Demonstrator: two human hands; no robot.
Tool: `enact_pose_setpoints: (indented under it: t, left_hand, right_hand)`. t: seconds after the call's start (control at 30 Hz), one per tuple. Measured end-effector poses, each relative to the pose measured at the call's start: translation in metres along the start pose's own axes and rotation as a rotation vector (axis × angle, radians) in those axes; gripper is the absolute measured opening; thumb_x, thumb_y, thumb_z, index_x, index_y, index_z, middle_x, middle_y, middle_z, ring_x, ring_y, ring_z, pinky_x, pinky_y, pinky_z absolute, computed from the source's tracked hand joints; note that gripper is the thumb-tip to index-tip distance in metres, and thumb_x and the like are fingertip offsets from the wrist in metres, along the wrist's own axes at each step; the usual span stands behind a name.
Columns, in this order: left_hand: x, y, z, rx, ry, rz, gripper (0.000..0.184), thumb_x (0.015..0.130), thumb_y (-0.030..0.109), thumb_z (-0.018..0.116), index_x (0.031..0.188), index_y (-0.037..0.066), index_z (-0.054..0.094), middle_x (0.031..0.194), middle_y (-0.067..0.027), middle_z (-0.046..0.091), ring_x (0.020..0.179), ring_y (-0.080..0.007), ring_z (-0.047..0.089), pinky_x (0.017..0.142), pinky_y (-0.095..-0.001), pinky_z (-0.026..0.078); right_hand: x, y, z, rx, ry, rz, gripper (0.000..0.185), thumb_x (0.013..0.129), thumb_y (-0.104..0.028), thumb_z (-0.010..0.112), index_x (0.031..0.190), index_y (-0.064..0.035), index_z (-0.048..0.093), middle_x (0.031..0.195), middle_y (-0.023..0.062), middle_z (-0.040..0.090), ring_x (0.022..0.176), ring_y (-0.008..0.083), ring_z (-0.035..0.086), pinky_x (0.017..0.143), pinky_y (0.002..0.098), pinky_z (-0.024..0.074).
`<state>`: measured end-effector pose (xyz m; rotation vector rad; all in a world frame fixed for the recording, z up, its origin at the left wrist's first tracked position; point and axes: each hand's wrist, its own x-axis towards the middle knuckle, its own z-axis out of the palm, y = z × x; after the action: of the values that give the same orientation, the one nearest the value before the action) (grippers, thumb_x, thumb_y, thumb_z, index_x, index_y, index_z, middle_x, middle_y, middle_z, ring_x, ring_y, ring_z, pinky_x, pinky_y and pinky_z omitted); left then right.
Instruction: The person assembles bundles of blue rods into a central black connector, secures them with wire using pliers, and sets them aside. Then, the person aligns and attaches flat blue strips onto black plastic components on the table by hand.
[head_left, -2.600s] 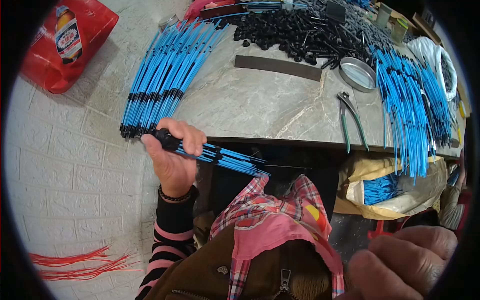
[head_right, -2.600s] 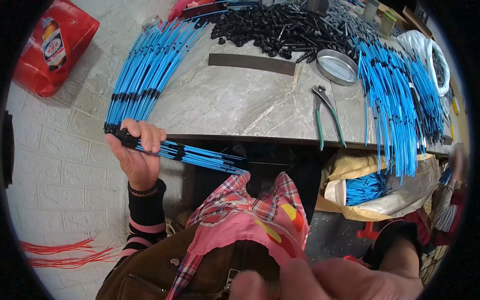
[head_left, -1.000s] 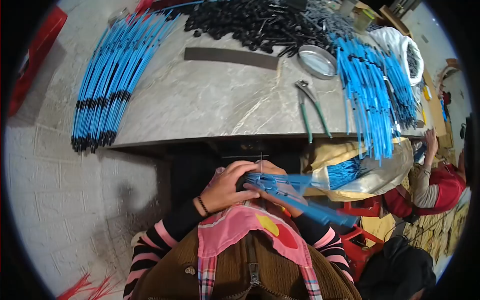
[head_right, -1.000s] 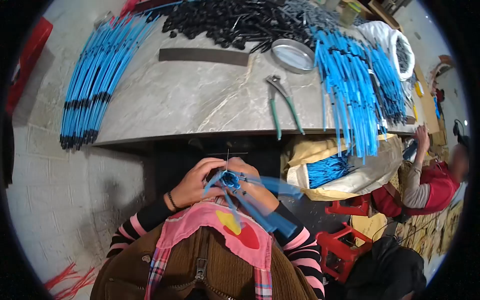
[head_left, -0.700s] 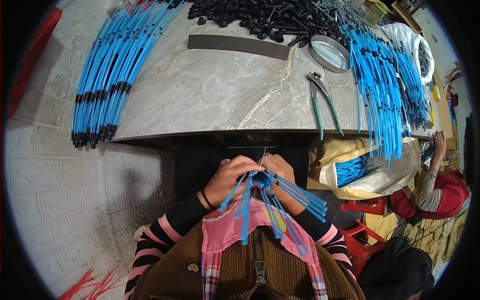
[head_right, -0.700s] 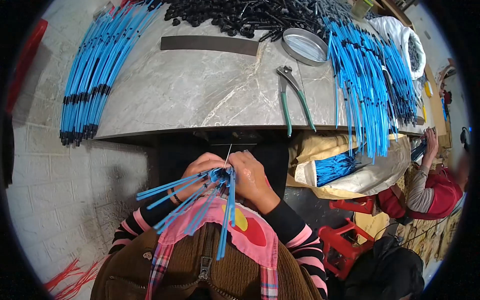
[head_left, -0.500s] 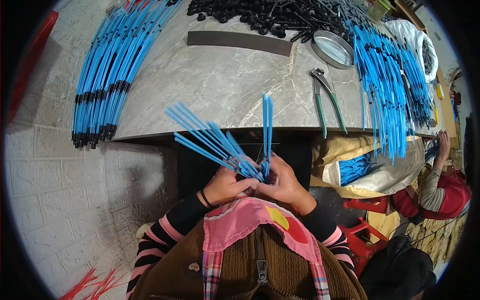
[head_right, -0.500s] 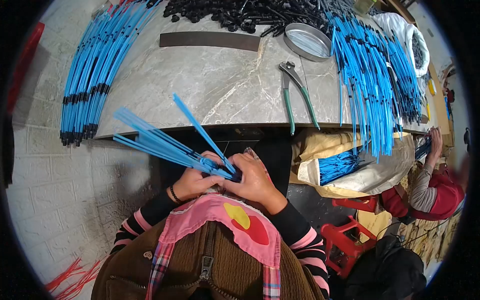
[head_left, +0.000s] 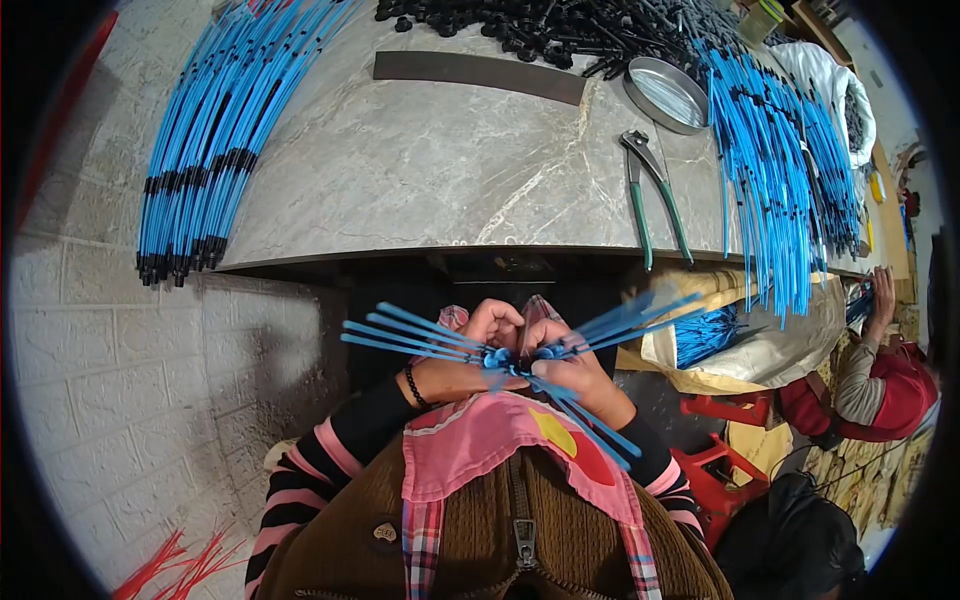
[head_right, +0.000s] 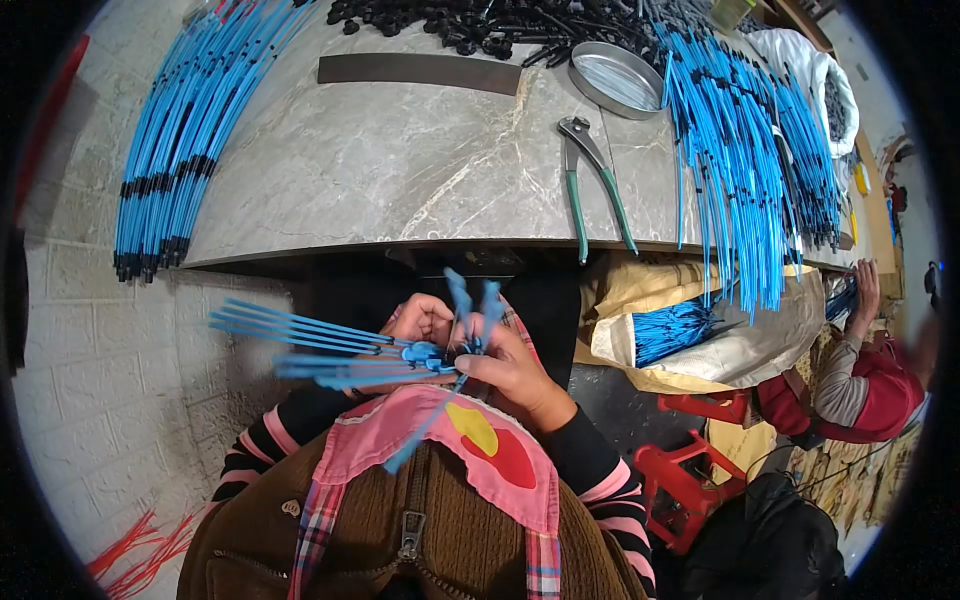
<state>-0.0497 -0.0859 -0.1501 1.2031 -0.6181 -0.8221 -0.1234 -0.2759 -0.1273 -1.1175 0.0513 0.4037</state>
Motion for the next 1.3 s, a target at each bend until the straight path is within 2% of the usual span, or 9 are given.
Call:
enact_pose_setpoints:
  t: [0.37,0.5,0.67,0.8,0.93,1.03,1.1,1.2,1.3]
  left_hand:
    - [0.020,0.010,0.003,0.239,-0.135,-0.145,0.049,0.068,0.028,0.084,0.094,0.005,0.049,0.079,-0.0028,0.053,0.080,-0.0110,0.053,0.066,-0.0252,0.042]
    - [0.025,0.000,-0.002,0.444,-0.215,-0.027,0.050,0.066,0.035,0.086,0.085,0.004,0.052,0.078,-0.0053,0.053,0.076,-0.0146,0.054,0.066,-0.0284,0.044]
    - [0.026,-0.009,-0.002,0.445,-0.216,0.057,0.048,0.066,0.035,0.085,0.079,0.003,0.052,0.073,-0.0054,0.050,0.070,-0.0146,0.050,0.063,-0.0290,0.041]
    - [0.023,-0.019,-0.002,0.262,-0.243,-0.074,0.047,0.066,0.034,0.085,0.080,0.005,0.051,0.072,-0.0024,0.046,0.069,-0.0125,0.045,0.062,-0.0290,0.039]
    - [0.019,-0.017,-0.010,0.155,-0.289,-0.139,0.044,0.073,0.036,0.081,0.079,0.006,0.050,0.073,0.0017,0.043,0.070,-0.0096,0.040,0.062,-0.0275,0.037]
    - [0.017,-0.014,-0.011,-0.181,-0.250,-0.328,0.042,0.080,0.038,0.076,0.080,0.006,0.048,0.075,0.0044,0.042,0.072,-0.0076,0.039,0.062,-0.0260,0.036]
    - [0.017,-0.016,-0.011,-0.149,-0.233,-0.308,0.040,0.082,0.038,0.074,0.081,0.006,0.048,0.076,0.0044,0.042,0.072,-0.0075,0.039,0.062,-0.0257,0.036]
    - [0.018,-0.018,-0.009,-0.089,-0.207,-0.265,0.038,0.086,0.037,0.070,0.082,0.006,0.049,0.077,0.0044,0.042,0.072,-0.0073,0.039,0.063,-0.0251,0.036]
    - [0.015,-0.013,-0.005,-0.056,-0.112,-0.200,0.033,0.088,0.033,0.069,0.083,0.005,0.050,0.077,0.0040,0.042,0.072,-0.0073,0.040,0.064,-0.0249,0.036]
  right_hand:
    - [-0.013,0.006,-0.014,-0.078,0.024,-0.036,0.019,0.086,-0.016,0.069,0.092,-0.0036,0.055,0.087,-0.0004,0.053,0.081,0.0089,0.049,0.073,0.0252,0.0411]
    - [-0.020,0.001,-0.016,-0.078,0.056,0.000,0.021,0.086,-0.018,0.069,0.092,-0.0031,0.056,0.089,0.0008,0.054,0.082,0.0093,0.050,0.074,0.0254,0.0419]
    - [-0.024,-0.013,-0.010,-0.086,0.061,0.041,0.020,0.087,-0.018,0.069,0.092,-0.0036,0.056,0.091,0.0014,0.055,0.083,0.0099,0.050,0.075,0.0250,0.0425]
    - [-0.019,-0.003,-0.009,-0.081,0.044,-0.041,0.019,0.088,-0.018,0.068,0.092,-0.0042,0.055,0.091,0.0012,0.055,0.084,0.0098,0.050,0.075,0.0250,0.0429]
    - [-0.016,0.005,-0.006,-0.026,0.028,-0.123,0.018,0.089,-0.017,0.067,0.091,-0.0048,0.054,0.091,0.0011,0.054,0.084,0.0094,0.050,0.075,0.0249,0.0426]
    - [-0.016,0.000,-0.004,-0.037,0.050,-0.072,0.023,0.087,-0.023,0.068,0.090,-0.0053,0.053,0.088,0.0023,0.053,0.083,0.0116,0.049,0.076,0.0269,0.0414]
    - [-0.014,0.000,-0.005,-0.044,0.058,-0.046,0.026,0.086,-0.025,0.069,0.090,-0.0056,0.053,0.087,0.0030,0.052,0.083,0.0127,0.048,0.077,0.0279,0.0408]
    - [-0.011,0.005,-0.011,-0.051,0.028,-0.118,0.018,0.089,-0.017,0.066,0.093,-0.0055,0.053,0.090,0.0002,0.054,0.084,0.0097,0.049,0.075,0.0253,0.0422]
    - [-0.009,0.003,-0.012,0.001,0.012,-0.132,0.019,0.089,-0.018,0.066,0.093,-0.0056,0.052,0.090,0.0003,0.054,0.083,0.0096,0.049,0.075,0.0255,0.0423]
